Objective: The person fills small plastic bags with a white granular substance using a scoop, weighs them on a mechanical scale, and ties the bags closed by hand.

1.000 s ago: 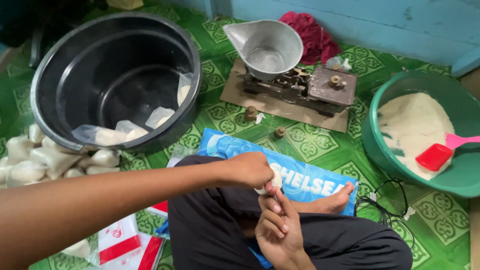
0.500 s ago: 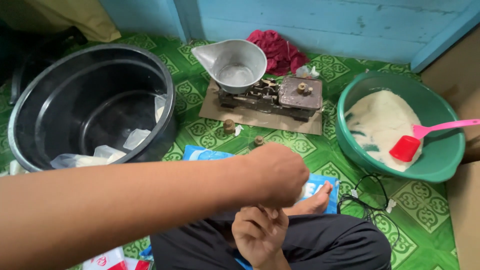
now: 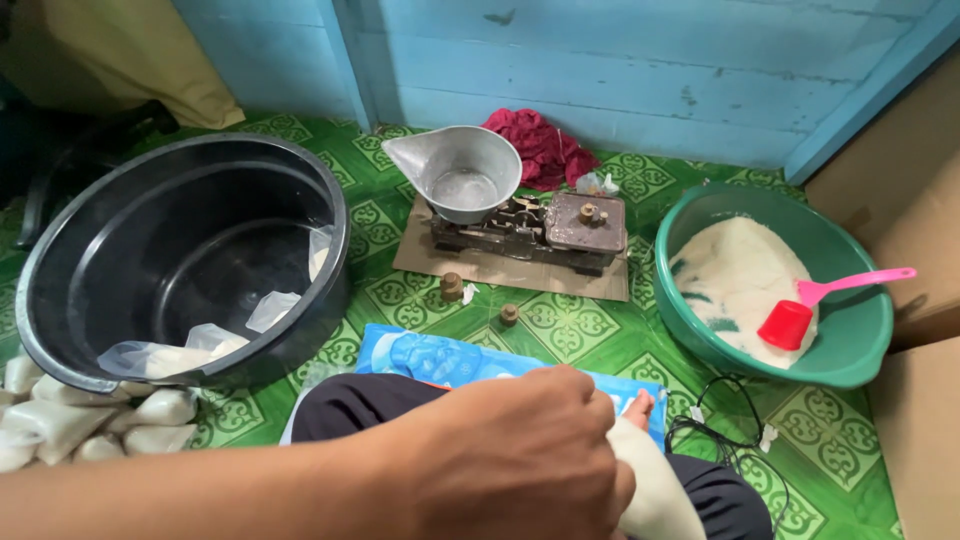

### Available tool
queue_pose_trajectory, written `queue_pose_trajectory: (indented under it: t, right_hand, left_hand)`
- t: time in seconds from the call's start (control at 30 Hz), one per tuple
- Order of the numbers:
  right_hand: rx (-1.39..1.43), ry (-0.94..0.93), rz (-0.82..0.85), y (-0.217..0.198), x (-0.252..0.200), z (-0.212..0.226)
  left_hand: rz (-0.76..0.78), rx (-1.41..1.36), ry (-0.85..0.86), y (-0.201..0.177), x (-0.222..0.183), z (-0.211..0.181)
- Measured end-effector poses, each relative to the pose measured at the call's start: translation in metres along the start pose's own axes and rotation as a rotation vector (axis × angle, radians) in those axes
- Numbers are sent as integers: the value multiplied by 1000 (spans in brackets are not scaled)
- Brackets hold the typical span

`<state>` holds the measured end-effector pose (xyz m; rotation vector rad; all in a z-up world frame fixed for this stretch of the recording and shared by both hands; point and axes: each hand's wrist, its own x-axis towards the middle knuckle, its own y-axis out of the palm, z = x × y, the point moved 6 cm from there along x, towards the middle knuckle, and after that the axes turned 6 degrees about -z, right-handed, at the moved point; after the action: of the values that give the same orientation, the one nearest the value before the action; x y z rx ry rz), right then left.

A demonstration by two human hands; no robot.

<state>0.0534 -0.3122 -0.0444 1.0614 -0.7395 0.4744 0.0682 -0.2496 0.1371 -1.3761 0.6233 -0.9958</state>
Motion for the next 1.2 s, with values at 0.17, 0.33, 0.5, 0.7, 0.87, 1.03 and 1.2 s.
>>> queue_pose_trajectory:
  t: [0.17,0.33,0.5,0.7,0.87,1.03,1.2]
  right_hand:
    - [-451,-254,310,10,90,13]
    - [-785,-438,694,28,134,27]
    - [-1064,-415,976,57,156,35]
    - [-1146,-534,1398,87,166,22]
    - [-1180,-606,1649,101,161,8]
    - [-1297,-543,1960,88,136,-10]
    - [-1280,-152,2334,46,88,-32]
  left_hand:
    - [-166,83,86,0,-27,-13]
    - [-214,209,97,19,-47,-22]
    - [-174,101,37,2,-60,-7]
    - [10,-275,-206,29,-71,15]
    - [230,-478,-422,41,-75,31]
    - [422,-731,-763,52,-85,50]
    - [454,-904,-932,79,-90,50]
